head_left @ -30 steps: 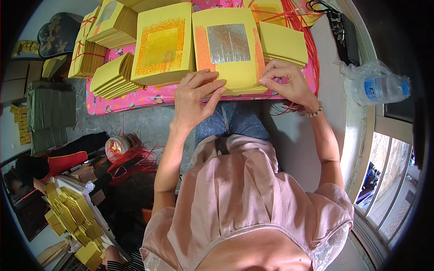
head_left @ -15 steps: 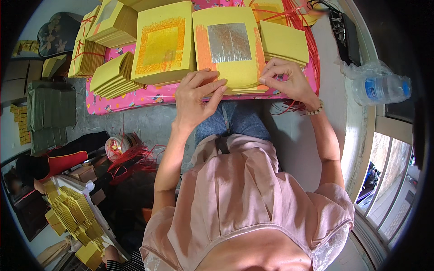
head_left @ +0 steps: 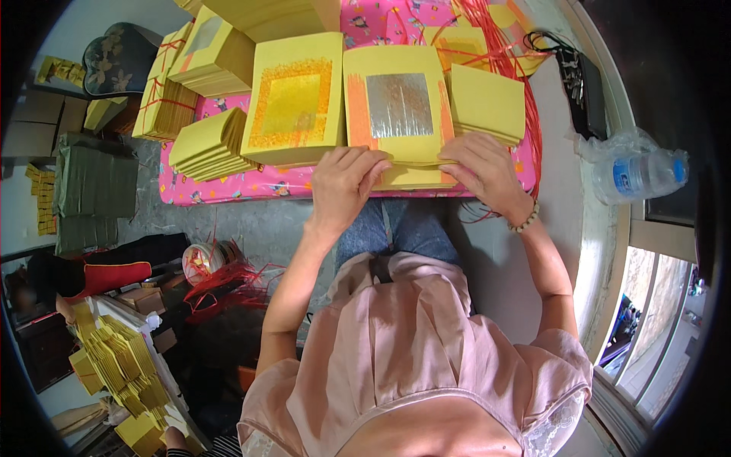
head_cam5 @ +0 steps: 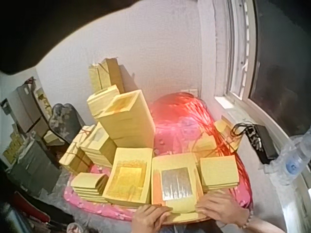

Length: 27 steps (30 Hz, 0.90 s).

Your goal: Bundling stacks of yellow ritual paper and tying them with red plastic ribbons.

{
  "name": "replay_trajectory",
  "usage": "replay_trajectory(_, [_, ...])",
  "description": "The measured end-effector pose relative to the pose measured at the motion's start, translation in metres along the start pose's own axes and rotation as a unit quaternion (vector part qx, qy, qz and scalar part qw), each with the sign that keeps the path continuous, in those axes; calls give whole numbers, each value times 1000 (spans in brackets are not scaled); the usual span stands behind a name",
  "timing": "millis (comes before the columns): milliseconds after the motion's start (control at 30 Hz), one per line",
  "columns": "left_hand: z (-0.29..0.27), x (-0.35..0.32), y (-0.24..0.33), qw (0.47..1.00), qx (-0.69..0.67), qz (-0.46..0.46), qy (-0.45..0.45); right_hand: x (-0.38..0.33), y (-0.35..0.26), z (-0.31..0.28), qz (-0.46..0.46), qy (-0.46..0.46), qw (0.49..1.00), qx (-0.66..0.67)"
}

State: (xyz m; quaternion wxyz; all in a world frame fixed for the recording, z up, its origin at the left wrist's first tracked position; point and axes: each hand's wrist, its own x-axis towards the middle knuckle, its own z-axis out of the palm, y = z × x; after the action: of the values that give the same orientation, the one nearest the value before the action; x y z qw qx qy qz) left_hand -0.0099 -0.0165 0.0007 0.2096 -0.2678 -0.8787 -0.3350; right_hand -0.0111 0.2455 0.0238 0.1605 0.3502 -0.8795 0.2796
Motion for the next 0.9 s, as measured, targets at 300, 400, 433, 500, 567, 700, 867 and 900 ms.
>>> replay_trajectory(300, [13,11,19,979,113,47,163,41,32,-2,159,2,979,131])
replay_trajectory(400, [20,20,22,992,99,69,34,61,51,-5,207,-17,961,182])
replay_trajectory(433, [22,24,22,992,102,71,37,68,56,-6,244,-38,946,210])
replay_trajectory(500, [25,33,23,997,63,35,-16,80,71,-3,243,-44,947,207])
replay_trajectory(567, [29,41,17,996,70,39,-39,90,84,0,245,-49,947,204])
replay_trajectory(700, [38,55,6,991,114,20,-65,110,114,10,219,-65,959,165])
replay_trajectory(867, [47,66,-6,986,143,8,-85,132,132,20,148,-12,984,101])
replay_trajectory(900, [49,68,-9,986,142,9,-85,139,133,21,161,-33,982,93])
